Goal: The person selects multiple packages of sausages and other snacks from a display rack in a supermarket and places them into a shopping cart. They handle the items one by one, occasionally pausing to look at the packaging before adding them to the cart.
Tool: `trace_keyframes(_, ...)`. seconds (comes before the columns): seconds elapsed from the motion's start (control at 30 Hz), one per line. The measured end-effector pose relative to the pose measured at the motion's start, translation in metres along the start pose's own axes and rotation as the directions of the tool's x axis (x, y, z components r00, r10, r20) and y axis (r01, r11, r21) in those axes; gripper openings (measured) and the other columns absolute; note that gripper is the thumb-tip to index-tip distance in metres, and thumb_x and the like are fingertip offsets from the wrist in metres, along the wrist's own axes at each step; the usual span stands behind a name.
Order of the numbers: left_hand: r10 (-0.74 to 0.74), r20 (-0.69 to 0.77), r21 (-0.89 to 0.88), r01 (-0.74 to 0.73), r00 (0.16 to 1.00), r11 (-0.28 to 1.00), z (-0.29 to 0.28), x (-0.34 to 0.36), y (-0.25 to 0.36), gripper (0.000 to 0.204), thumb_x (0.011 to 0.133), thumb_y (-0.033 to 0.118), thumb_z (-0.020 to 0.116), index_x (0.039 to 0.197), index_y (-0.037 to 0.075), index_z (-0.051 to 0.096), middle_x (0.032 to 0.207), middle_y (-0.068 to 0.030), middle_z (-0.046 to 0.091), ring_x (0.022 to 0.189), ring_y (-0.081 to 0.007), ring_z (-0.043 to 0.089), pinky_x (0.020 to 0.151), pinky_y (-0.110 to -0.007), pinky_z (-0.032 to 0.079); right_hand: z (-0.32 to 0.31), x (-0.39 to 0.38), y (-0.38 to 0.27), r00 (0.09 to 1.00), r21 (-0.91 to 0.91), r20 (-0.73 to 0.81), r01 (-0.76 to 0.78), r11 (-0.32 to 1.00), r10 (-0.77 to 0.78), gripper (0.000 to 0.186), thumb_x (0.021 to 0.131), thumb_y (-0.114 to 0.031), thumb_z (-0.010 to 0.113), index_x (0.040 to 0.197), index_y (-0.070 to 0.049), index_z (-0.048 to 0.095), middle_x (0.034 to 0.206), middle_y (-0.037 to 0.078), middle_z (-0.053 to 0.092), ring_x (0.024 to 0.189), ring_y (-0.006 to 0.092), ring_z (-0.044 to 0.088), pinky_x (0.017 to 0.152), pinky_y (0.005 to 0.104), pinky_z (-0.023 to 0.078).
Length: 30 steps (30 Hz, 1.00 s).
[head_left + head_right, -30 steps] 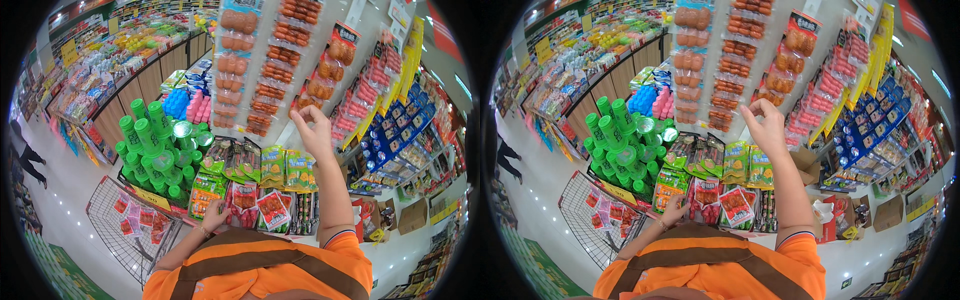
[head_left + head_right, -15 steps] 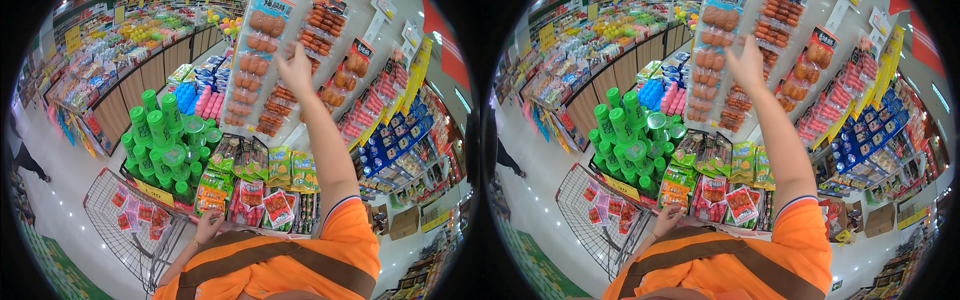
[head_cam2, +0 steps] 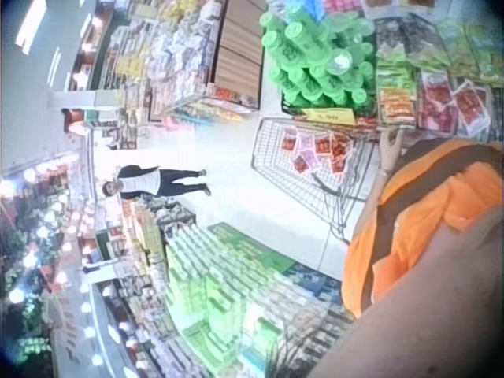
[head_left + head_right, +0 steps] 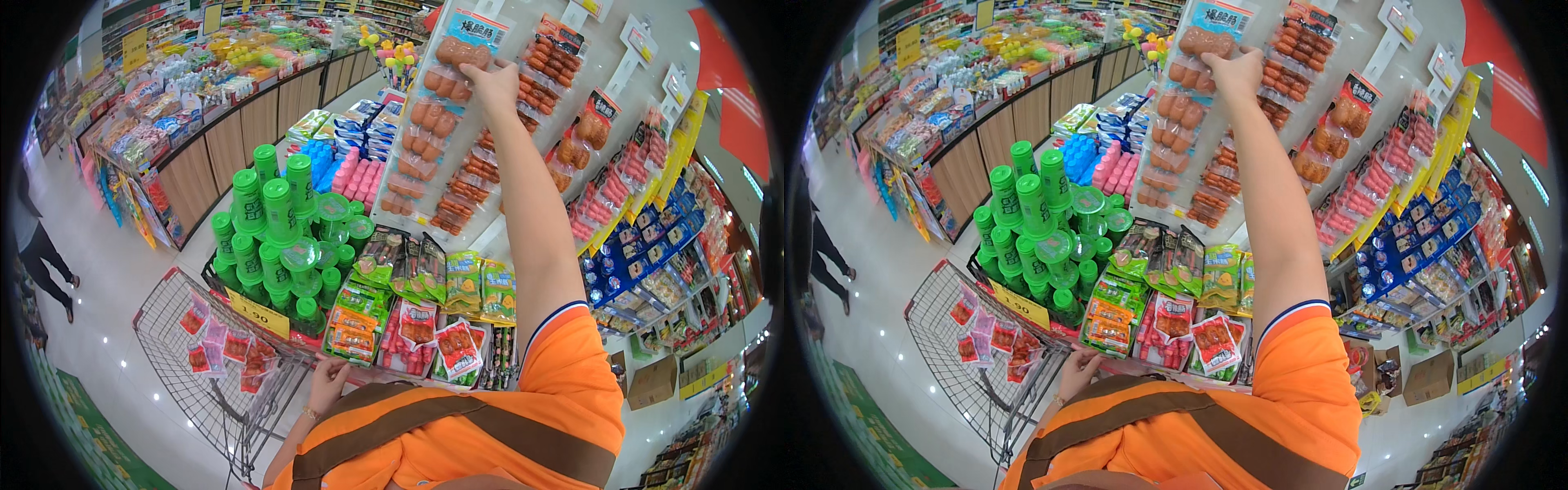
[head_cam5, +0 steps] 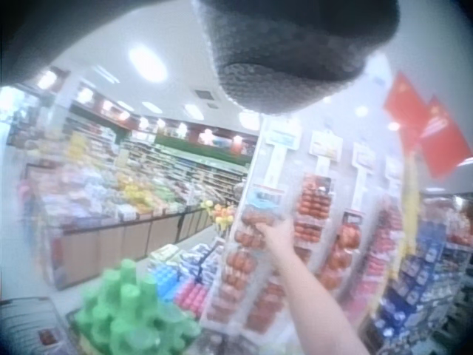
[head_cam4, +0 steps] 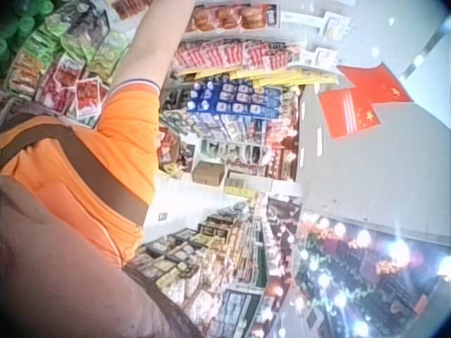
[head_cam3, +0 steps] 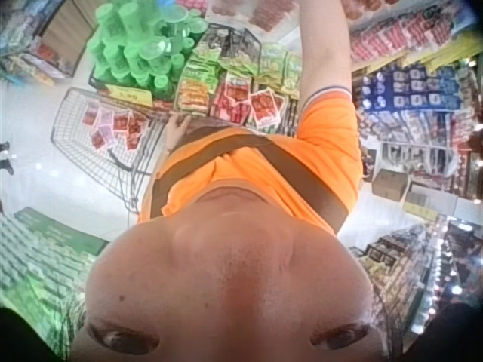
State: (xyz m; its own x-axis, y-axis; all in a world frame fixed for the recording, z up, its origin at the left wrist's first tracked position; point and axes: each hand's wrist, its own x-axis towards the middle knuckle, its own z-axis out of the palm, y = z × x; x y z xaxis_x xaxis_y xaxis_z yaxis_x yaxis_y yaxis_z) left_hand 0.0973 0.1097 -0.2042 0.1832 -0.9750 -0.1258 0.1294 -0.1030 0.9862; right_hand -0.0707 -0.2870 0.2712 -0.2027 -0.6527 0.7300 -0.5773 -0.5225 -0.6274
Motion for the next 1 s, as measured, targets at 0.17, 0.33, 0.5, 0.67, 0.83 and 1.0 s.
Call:
trace_keyframes(0.17,0.024,-0.009,-0.06,-0.024,1.0,0.998,-0.002,-0.004,-0.01,0.025,0.097,0.011,0.062,0.116,-0.004,0.057,0.107,-0.0113,0.07,0.097,-0.0155,0.068,0.082,-0.028,0.055,-0.012,-0.001,-0.004,0.986,0.155,0.164,-0.042,0.987,0.016,0.044,0.077,-0.02,0.083,0.105,0.006,0.063,0.086,0.01,0.064,0.073,0.0179,0.061,0.066,0.0331,0.051)
trace_keyframes(0.33,-0.055,-0.028,-0.103,0.051,0.998,0.993,-0.005,-0.005,-0.012,0.025,0.094,0.012,0.067,0.112,-0.004,0.063,0.115,-0.0108,0.059,0.101,-0.0186,0.067,0.087,-0.03,0.054,-0.014,0.01,-0.005,0.984,0.517,0.173,-0.125,0.847,0.04,0.024,0.083,-0.017,0.079,0.092,0.002,0.067,0.076,0.005,0.063,0.055,0.0129,0.052,0.052,0.0285,0.041)
trace_keyframes(0.5,-0.008,-0.027,-0.112,0.005,1.0,0.994,-0.005,-0.008,-0.002,0.022,0.094,0.01,0.065,0.111,-0.004,0.063,0.109,-0.0103,0.062,0.1,-0.018,0.068,0.087,-0.03,0.054,-0.027,0.046,-0.034,0.995,0.595,0.081,-0.002,0.804,-0.057,0.033,0.092,-0.025,0.07,0.115,-0.002,0.063,0.098,0.008,0.067,0.082,0.0159,0.063,0.068,0.029,0.052)
trace_keyframes(0.67,-0.023,0.001,-0.102,0.023,1.0,0.994,-0.005,-0.009,0.012,0.024,0.096,0.01,0.064,0.114,-0.004,0.06,0.108,-0.0105,0.065,0.1,-0.0167,0.068,0.085,-0.028,0.054,-0.048,0.0,-0.048,0.972,0.782,0.187,-0.06,0.621,-0.141,0.027,0.099,-0.025,0.059,0.115,-0.005,0.063,0.101,0.006,0.068,0.087,0.0151,0.065,0.065,0.028,0.053)
trace_keyframes(0.83,-0.054,-0.013,-0.087,0.053,0.998,0.995,-0.003,-0.009,0.045,0.02,0.098,0.009,0.059,0.115,-0.002,0.058,0.099,-0.0083,0.068,0.085,-0.013,0.068,0.075,-0.026,0.055,-0.071,-0.143,-0.003,0.887,0.708,0.441,-0.247,0.662,-0.141,0.043,0.093,-0.021,0.068,0.126,0.002,0.058,0.115,0.008,0.064,0.1,0.0172,0.062,0.085,0.0324,0.051)
trace_keyframes(1.0,0.058,-0.022,-0.102,-0.06,0.998,0.993,0.005,-0.001,0.108,0.025,0.1,0.014,0.059,0.119,-0.001,0.06,0.099,-0.0086,0.07,0.074,-0.0086,0.065,0.064,-0.023,0.053,-0.09,-0.278,0.036,0.707,0.498,0.687,-0.625,0.601,0.166,0.043,0.092,-0.016,0.07,0.129,0.001,0.056,0.115,0.009,0.067,0.103,0.0158,0.064,0.089,0.0327,0.053)
